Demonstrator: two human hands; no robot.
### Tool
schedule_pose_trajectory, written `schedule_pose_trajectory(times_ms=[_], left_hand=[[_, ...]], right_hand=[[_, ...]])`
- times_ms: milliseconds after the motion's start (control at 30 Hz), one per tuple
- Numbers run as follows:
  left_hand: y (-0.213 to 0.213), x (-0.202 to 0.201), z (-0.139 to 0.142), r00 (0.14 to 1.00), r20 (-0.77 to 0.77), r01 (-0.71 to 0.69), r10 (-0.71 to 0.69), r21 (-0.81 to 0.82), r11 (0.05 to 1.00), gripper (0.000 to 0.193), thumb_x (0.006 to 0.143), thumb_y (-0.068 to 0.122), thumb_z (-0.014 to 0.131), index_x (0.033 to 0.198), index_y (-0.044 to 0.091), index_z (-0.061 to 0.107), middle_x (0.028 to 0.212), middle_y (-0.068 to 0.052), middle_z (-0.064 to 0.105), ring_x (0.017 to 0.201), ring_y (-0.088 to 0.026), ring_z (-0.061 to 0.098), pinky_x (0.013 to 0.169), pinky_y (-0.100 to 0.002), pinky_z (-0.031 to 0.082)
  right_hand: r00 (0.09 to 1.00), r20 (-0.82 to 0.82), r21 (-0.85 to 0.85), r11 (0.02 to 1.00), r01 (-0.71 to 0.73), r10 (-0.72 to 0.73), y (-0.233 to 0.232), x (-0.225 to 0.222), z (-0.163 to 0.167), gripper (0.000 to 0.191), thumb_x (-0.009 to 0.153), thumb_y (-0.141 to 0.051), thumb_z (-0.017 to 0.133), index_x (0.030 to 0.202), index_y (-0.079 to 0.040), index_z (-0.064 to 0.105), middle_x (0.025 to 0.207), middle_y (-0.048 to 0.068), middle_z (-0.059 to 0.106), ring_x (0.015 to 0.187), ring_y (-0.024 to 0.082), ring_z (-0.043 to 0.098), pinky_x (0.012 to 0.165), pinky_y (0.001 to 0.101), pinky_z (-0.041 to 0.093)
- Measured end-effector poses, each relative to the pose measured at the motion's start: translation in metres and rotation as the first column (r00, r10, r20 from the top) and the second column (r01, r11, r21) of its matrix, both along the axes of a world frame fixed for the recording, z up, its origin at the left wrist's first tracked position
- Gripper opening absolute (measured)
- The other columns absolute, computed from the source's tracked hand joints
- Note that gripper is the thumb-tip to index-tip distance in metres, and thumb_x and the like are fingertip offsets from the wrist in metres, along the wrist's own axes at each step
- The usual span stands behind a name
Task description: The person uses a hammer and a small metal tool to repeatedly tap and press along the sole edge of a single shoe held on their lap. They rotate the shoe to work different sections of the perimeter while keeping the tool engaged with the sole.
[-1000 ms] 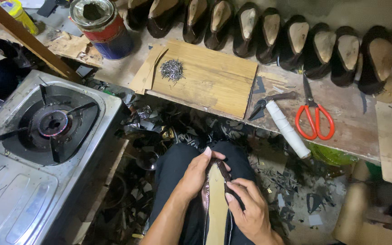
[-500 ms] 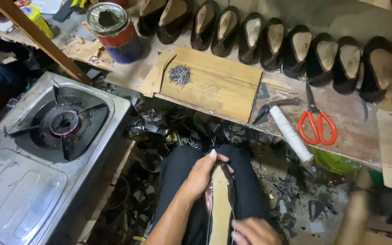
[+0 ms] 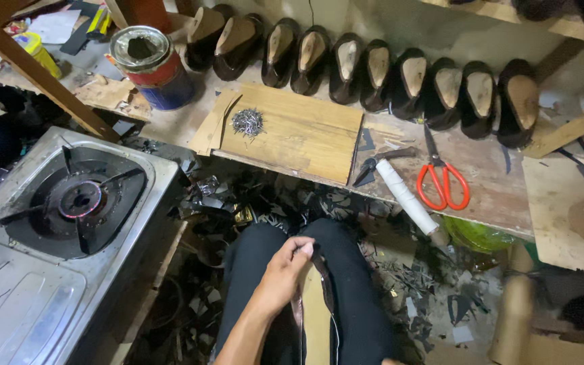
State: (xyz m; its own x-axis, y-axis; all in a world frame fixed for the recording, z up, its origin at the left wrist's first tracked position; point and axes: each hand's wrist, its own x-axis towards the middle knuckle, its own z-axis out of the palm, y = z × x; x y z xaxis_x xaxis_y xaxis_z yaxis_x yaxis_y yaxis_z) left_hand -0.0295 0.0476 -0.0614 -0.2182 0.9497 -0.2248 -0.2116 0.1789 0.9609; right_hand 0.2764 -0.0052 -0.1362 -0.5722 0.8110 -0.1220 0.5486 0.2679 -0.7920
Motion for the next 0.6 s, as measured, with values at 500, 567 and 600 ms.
schedule_pose_trajectory(times_ms=[500,567,600], left_hand=[[-0.056,-0.022,0.101,0.806,0.581,-0.156,-0.112,0.392,0.907,0.039,0.107,0.039,0.052,0.112,0.001,0.058,0.089,-0.024,0.071,0.076,-0.033,0.074,0.070,-0.042,0.062],[-0.054,-0.016,0.103,0.804,0.582,-0.188,-0.124,0.447,0.874,0.038,0.110,0.038,0.053,0.118,0.002,0.057,0.096,-0.023,0.070,0.082,-0.033,0.073,0.073,-0.044,0.061],[-0.052,-0.012,0.104,0.800,0.585,-0.201,-0.136,0.474,0.857,0.037,0.111,0.038,0.053,0.121,0.002,0.057,0.100,-0.023,0.070,0.085,-0.033,0.073,0.075,-0.045,0.060]], right_hand=[[0.972,-0.234,0.206,0.975,0.087,-0.037,0.056,-0.070,0.023,0.044,0.099,-0.020,0.059,0.136,0.002,0.055,0.133,0.022,0.061,0.125,0.033,0.060,0.108,0.0432,0.043],[0.962,-0.274,0.194,0.979,0.055,0.000,0.052,-0.070,0.020,0.045,0.100,-0.020,0.058,0.138,0.002,0.054,0.135,0.022,0.061,0.128,0.033,0.059,0.110,0.0436,0.042],[0.956,-0.294,0.195,0.980,0.045,0.015,0.050,-0.065,0.018,0.045,0.100,-0.021,0.057,0.139,0.003,0.053,0.137,0.023,0.060,0.129,0.033,0.059,0.111,0.0438,0.041]])
